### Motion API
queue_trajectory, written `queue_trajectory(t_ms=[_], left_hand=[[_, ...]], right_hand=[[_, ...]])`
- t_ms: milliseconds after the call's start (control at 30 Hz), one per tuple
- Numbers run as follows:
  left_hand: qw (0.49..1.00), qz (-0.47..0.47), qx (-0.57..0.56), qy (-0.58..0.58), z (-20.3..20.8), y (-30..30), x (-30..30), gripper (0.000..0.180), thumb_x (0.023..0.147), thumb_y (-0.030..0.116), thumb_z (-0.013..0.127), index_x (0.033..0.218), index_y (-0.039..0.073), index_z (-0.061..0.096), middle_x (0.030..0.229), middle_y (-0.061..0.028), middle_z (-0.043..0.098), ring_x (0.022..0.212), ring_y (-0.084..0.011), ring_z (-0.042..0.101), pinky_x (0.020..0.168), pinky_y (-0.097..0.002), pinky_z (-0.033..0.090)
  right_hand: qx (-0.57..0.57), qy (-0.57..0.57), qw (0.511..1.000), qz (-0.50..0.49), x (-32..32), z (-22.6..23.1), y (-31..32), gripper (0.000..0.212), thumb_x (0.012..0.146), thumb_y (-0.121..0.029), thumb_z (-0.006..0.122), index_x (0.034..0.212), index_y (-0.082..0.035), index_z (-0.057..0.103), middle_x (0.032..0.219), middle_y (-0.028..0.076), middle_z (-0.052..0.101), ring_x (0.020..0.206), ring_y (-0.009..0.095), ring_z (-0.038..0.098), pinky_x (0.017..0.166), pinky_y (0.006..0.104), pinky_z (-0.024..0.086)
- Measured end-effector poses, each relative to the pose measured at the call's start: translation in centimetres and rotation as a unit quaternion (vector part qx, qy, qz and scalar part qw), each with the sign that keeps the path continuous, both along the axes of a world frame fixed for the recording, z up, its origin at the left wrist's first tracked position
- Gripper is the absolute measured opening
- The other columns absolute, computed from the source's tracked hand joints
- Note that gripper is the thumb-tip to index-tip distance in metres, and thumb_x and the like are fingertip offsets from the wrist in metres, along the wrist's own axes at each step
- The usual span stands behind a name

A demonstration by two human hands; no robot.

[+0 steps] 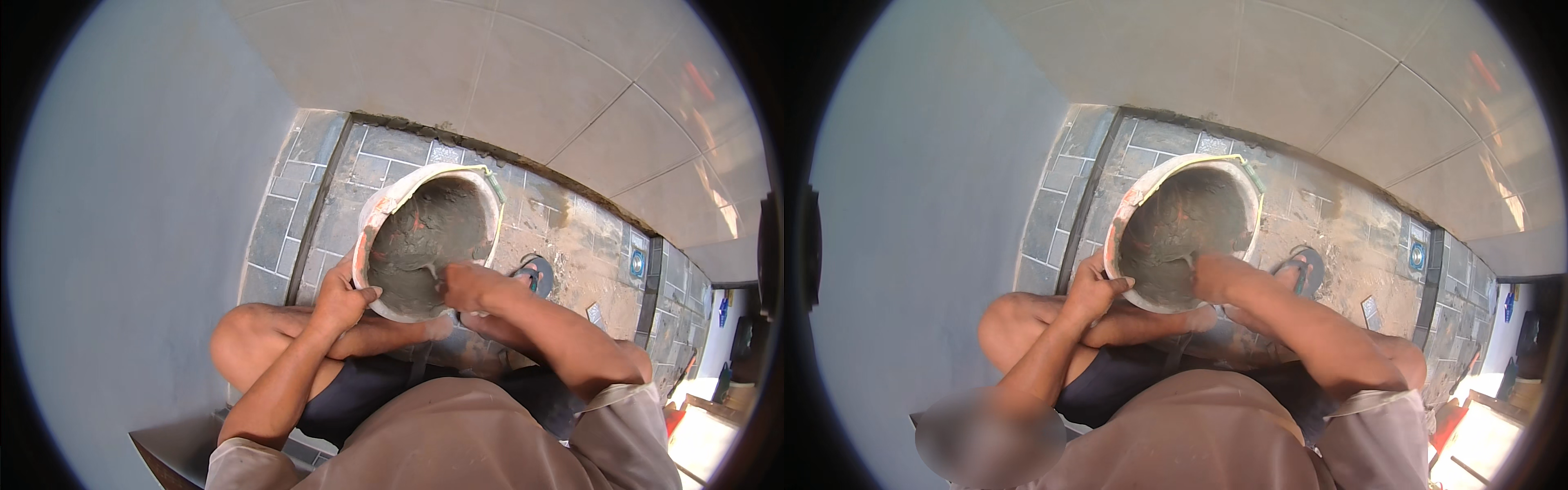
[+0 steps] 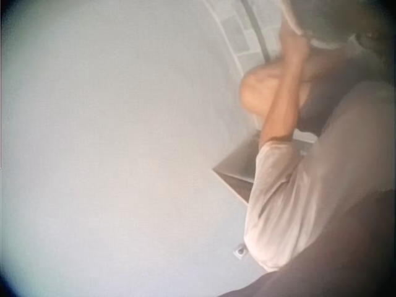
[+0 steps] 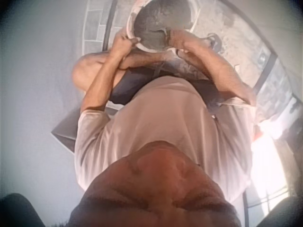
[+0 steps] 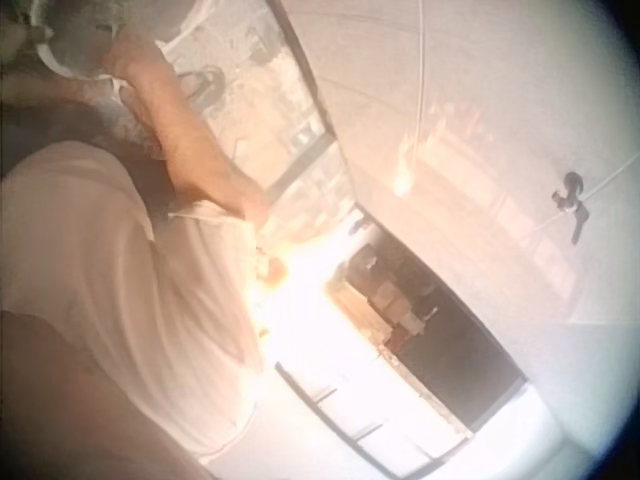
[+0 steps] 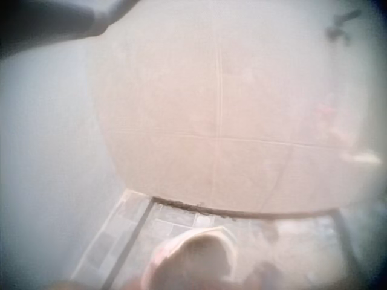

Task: The person scoops cement from a bucket using a trowel and applies it into the gaps between floor tiles. They smooth the cement along the grout lines to fill the spaces between the tiles.

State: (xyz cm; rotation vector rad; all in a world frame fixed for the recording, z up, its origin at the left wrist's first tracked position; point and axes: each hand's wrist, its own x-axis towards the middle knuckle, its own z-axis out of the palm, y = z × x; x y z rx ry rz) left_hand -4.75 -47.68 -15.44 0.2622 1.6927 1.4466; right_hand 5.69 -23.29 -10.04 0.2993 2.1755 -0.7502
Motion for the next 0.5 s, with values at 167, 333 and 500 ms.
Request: queue_trajectory(t_ms=[167,333,500], left_hand=[[1.0,-0.01,0.015,0.018,-0.1,0.5,0.0,0.083,0.079,-0.015,0.071,0.158,-0.002,0.049,0.154,-0.0134,0.059,0.142,-0.0207,0.054,0.12,-0.0332,0.039],[0.994,-0.022,0.024,0.101,-1.7,0.1,0.4,0.081,0.08,-0.015,0.072,0.157,-0.004,0.05,0.149,-0.011,0.063,0.138,-0.0197,0.056,0.12,-0.0353,0.039],[0.997,-0.015,0.017,0.076,-1.1,0.0,0.5,0.071,0.079,-0.011,0.075,0.148,-0.003,0.06,0.168,-0.0204,0.04,0.154,-0.0295,0.041,0.124,-0.0363,0.034]], right_hand=[[-0.009,-0.01,0.988,-0.157,0.8,-3.1,1.2,0.037,0.102,-0.025,0.059,0.114,0.008,0.072,0.112,0.036,0.072,0.114,0.048,0.07,0.099,0.0528,0.055],[0.1,0.082,0.992,0.011,2.7,-2.0,2.2,0.032,0.101,-0.021,0.061,0.124,0.0,0.068,0.106,0.031,0.073,0.105,0.046,0.072,0.093,0.0524,0.058],[0.228,0.124,0.965,0.032,1.6,-0.4,2.5,0.031,0.1,-0.016,0.058,0.126,-0.006,0.073,0.123,0.023,0.073,0.105,0.042,0.075,0.097,0.0487,0.058]])
